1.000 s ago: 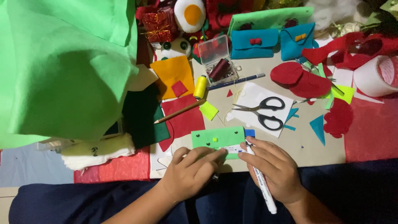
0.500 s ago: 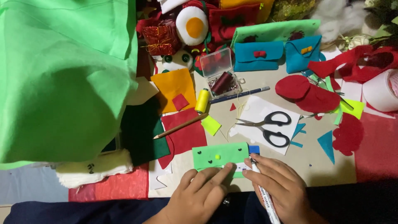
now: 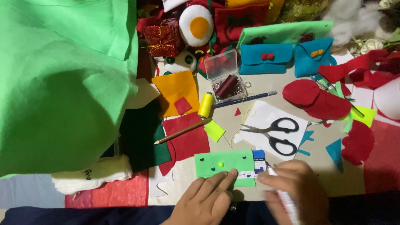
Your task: The person trims a small green felt piece with scissors and marks it with a white marker as part of a pouch assembly task.
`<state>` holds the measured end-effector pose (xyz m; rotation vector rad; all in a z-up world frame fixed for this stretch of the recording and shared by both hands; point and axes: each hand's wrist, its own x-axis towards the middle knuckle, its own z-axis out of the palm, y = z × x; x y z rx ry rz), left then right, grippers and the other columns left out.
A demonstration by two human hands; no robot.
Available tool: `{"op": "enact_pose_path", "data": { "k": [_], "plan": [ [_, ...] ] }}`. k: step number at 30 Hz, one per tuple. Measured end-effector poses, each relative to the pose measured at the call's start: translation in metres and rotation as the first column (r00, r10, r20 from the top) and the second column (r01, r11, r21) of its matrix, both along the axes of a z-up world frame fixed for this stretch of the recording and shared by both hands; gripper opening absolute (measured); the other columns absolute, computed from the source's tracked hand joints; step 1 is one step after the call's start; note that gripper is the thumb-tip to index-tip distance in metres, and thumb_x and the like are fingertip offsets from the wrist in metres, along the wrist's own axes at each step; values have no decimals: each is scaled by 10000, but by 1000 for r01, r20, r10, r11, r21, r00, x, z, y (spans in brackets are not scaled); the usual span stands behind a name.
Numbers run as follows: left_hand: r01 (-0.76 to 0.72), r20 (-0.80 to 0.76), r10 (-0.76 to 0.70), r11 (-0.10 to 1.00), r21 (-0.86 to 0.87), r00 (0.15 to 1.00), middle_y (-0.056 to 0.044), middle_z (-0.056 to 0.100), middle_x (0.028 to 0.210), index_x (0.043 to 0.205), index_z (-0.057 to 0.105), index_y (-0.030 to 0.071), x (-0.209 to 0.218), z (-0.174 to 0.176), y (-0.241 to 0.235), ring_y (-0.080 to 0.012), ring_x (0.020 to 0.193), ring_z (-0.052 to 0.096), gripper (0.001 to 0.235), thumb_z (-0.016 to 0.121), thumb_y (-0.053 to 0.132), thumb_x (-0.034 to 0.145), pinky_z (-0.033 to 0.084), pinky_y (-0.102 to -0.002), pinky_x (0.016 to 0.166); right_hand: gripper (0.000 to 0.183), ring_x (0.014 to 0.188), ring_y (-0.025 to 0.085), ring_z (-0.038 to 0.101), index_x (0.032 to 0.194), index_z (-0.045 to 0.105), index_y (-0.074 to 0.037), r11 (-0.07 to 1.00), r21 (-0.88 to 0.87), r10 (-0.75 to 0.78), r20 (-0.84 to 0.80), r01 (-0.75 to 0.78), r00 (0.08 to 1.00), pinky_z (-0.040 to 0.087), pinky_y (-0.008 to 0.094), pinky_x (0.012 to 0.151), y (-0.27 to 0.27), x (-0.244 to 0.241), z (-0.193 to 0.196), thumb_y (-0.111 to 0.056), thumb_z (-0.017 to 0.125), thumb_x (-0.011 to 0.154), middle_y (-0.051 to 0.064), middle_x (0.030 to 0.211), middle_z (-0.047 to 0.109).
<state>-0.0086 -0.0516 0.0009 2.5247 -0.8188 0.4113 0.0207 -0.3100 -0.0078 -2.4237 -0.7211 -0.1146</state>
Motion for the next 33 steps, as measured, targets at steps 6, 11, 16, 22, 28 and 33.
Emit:
{"op": "enact_pose_path", "data": {
  "k": [6, 11, 16, 22, 28, 33],
  "plan": [
    [-36, -39, 38, 998, 44, 999, -155, 662, 1428, 930, 551, 69, -4, -1, -4, -231, 1247, 667, 212, 681, 217, 1008, 506, -325, 938, 347, 663, 128, 825, 967, 564, -11, 784, 593, 0, -299, 185, 954, 667, 174, 539, 50, 24, 8, 84, 718, 671, 116, 849, 767],
    [-10, -127, 13, 1000, 22, 992, -187, 647, 1438, 930, 540, 57, -4, 0, -2, -269, 1303, 636, 149, 641, 141, 1002, 494, -352, 970, 222, 501, 122, 576, 756, 615, -72, 915, 387, -37, -190, 109, 981, 514, 238, 483, 65, 32, 23, 31, 721, 590, 26, 618, 657],
    [-32, -165, 32, 999, 3, 986, -161, 656, 1432, 928, 542, 61, -5, 3, -4, -255, 1302, 635, 130, 624, 130, 1001, 493, -363, 998, 148, 466, 142, 561, 659, 621, -60, 950, 305, -32, -106, 63, 994, 502, 261, 458, 69, 34, 23, 25, 711, 578, 33, 540, 626],
    [-43, -159, 45, 999, 14, 986, -154, 657, 1423, 955, 559, 54, -4, 3, -3, -253, 1292, 638, 102, 628, 117, 995, 493, -351, 982, 115, 505, 150, 568, 664, 656, -44, 974, 224, -15, -77, 32, 997, 489, 262, 468, 71, 35, 24, 6, 722, 585, 33, 573, 646],
    [-28, -137, 27, 1000, -5, 990, -159, 659, 1422, 978, 578, 55, -4, 0, -3, -257, 1280, 646, 86, 630, 121, 999, 495, -348, 976, 119, 507, 168, 539, 659, 629, -41, 979, 204, 8, -43, 1, 999, 481, 282, 476, 71, 36, 25, 18, 701, 585, 34, 575, 612],
    [-34, -127, 35, 999, 10, 991, -149, 668, 1415, 966, 571, 60, -3, 0, -3, -255, 1269, 651, 96, 631, 126, 1003, 504, -337, 957, 134, 516, 170, 525, 666, 626, -49, 981, 195, 22, -12, -19, 1000, 474, 284, 475, 73, 36, 29, 22, 699, 579, 30, 600, 613]
  ]
}}
